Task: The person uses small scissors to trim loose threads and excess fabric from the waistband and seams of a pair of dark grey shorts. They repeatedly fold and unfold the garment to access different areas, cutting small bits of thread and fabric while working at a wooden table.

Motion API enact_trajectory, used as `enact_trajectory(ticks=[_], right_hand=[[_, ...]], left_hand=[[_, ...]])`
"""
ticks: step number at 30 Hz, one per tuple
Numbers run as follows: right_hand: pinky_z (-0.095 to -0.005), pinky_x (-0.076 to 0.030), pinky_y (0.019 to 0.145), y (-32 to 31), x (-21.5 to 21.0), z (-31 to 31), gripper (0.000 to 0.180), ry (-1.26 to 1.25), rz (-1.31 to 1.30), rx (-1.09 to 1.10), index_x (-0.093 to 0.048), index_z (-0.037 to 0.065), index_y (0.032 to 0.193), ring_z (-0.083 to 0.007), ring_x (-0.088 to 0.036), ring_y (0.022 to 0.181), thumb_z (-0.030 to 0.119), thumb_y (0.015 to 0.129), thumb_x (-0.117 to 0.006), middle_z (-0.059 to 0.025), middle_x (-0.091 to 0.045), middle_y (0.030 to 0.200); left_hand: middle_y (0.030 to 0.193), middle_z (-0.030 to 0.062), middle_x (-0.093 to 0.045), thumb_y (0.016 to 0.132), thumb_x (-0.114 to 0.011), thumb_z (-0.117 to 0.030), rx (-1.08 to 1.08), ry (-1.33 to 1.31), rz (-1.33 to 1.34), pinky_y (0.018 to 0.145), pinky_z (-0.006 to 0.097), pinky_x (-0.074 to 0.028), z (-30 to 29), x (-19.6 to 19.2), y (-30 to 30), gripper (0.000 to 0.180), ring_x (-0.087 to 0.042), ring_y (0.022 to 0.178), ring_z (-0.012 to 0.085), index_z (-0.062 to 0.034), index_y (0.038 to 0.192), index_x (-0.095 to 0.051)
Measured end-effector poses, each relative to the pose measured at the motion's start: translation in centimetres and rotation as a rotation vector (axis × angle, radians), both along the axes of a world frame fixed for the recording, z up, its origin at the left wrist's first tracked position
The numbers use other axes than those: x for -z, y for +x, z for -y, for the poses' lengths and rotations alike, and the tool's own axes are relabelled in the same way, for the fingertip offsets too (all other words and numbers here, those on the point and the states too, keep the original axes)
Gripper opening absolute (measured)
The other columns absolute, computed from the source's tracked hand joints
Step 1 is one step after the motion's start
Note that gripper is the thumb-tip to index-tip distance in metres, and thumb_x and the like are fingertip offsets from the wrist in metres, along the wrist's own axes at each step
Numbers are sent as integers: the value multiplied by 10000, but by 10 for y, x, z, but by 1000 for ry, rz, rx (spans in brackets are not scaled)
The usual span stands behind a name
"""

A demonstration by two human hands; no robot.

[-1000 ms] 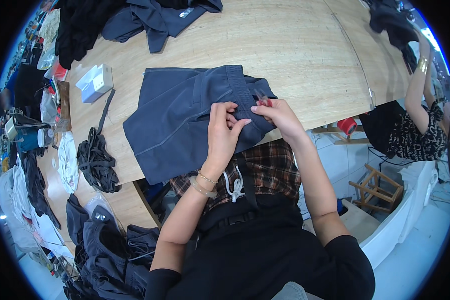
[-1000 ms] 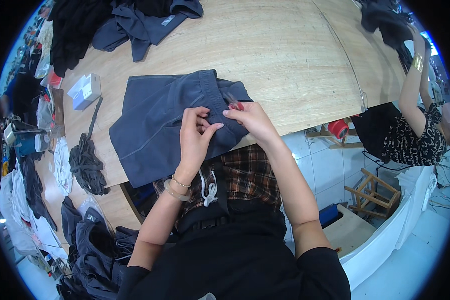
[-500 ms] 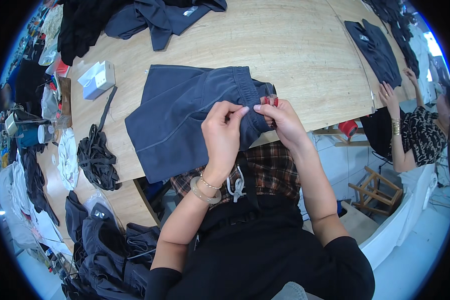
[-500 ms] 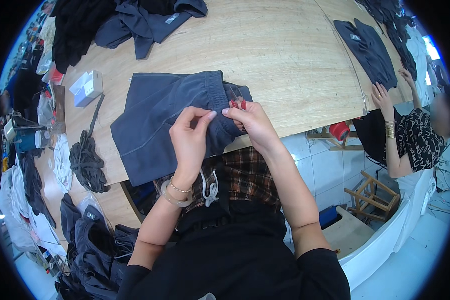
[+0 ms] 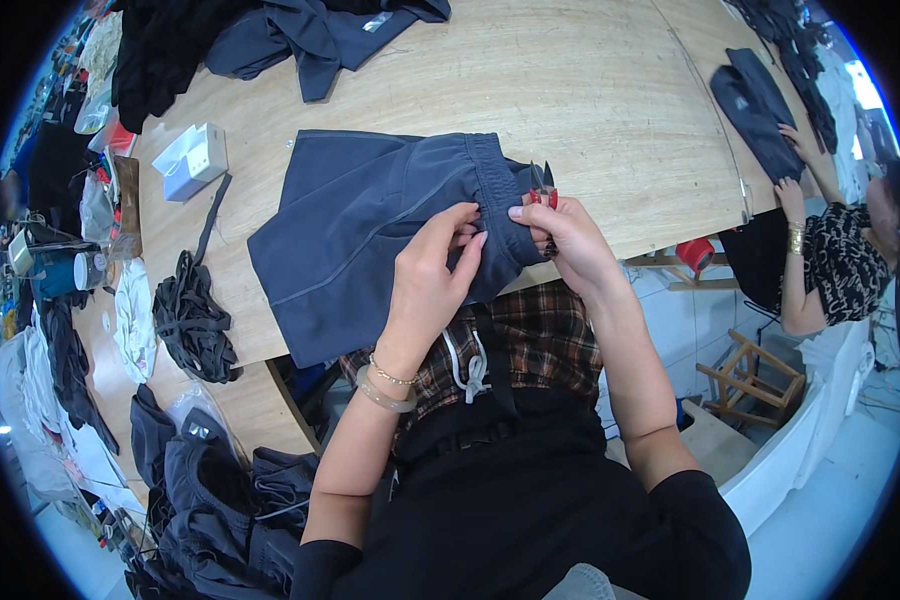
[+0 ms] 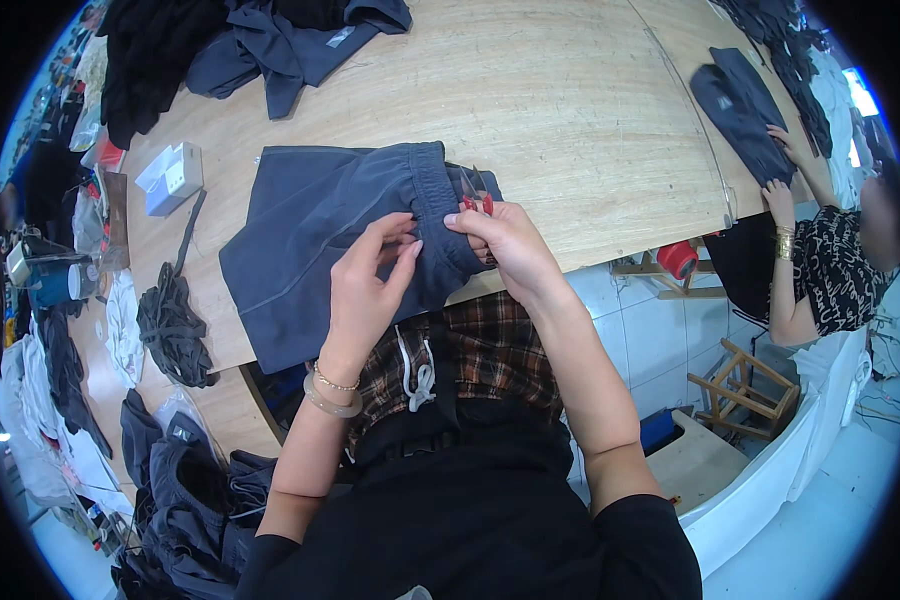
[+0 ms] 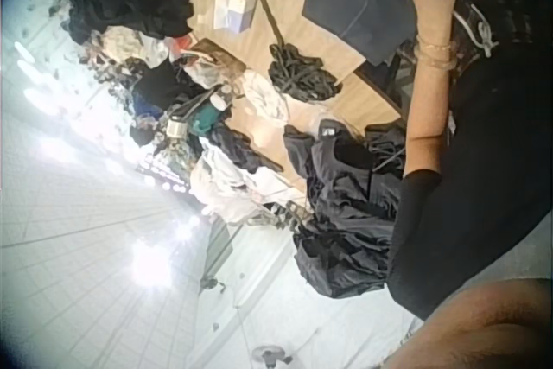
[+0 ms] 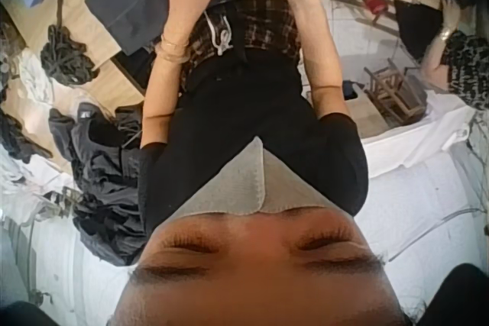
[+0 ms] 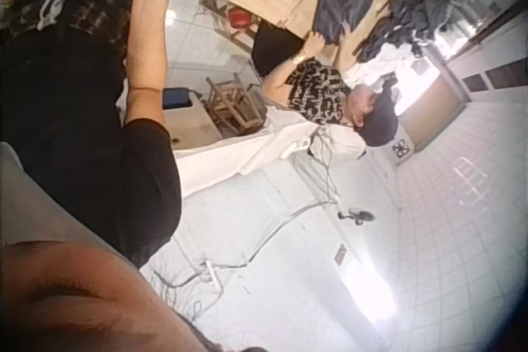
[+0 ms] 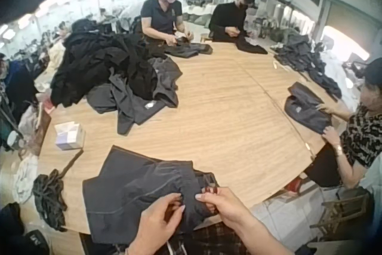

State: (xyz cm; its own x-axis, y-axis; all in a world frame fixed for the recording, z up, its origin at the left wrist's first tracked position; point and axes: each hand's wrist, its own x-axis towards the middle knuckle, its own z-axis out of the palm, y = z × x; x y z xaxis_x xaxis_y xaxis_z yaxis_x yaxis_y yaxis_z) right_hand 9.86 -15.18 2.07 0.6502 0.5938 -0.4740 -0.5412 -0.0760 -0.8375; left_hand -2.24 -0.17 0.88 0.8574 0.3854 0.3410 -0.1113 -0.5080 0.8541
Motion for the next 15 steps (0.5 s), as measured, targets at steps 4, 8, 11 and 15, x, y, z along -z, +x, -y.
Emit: enact_trajectory(ticks=[4, 8, 11, 15], right_hand=[[-230, -237, 492, 1, -3, 0, 246, 41, -146, -2, -565, 171, 677, -13, -339, 512, 178, 893, -681, 115, -434, 588], [-224, -240, 487, -1, -11, -3, 249, 44, -155, 6, -559, 174, 673, -9, -345, 507, 178, 895, -672, 114, -441, 590], [-219, -238, 480, -3, -18, -4, 243, 28, -125, 8, -560, 172, 687, -7, -341, 506, 185, 903, -669, 116, -433, 590], [-224, -239, 484, 0, -19, -1, 249, 4, -102, -74, -513, 179, 753, -16, -308, 520, 239, 954, -647, 119, -377, 608]], left_hand=[[914, 159, -698, 861, -681, 38, 0, 102, 36, 720, 350, -576, 1, -6, 0, 251, -713, 813, 277, 21, 1108, -638], [857, 155, -683, 859, -676, 42, -48, 169, 77, 678, 360, -557, 0, -5, 3, 191, -696, 771, 302, 11, 1042, -633], [799, 147, -660, 860, -675, 40, -45, 190, 67, 628, 372, -532, -2, -8, 5, 143, -673, 714, 304, 2, 986, -619], [797, 141, -677, 878, -667, 21, -55, 180, -3, 623, 342, -532, -3, -6, 2, 94, -694, 691, 264, 0, 961, -627]])
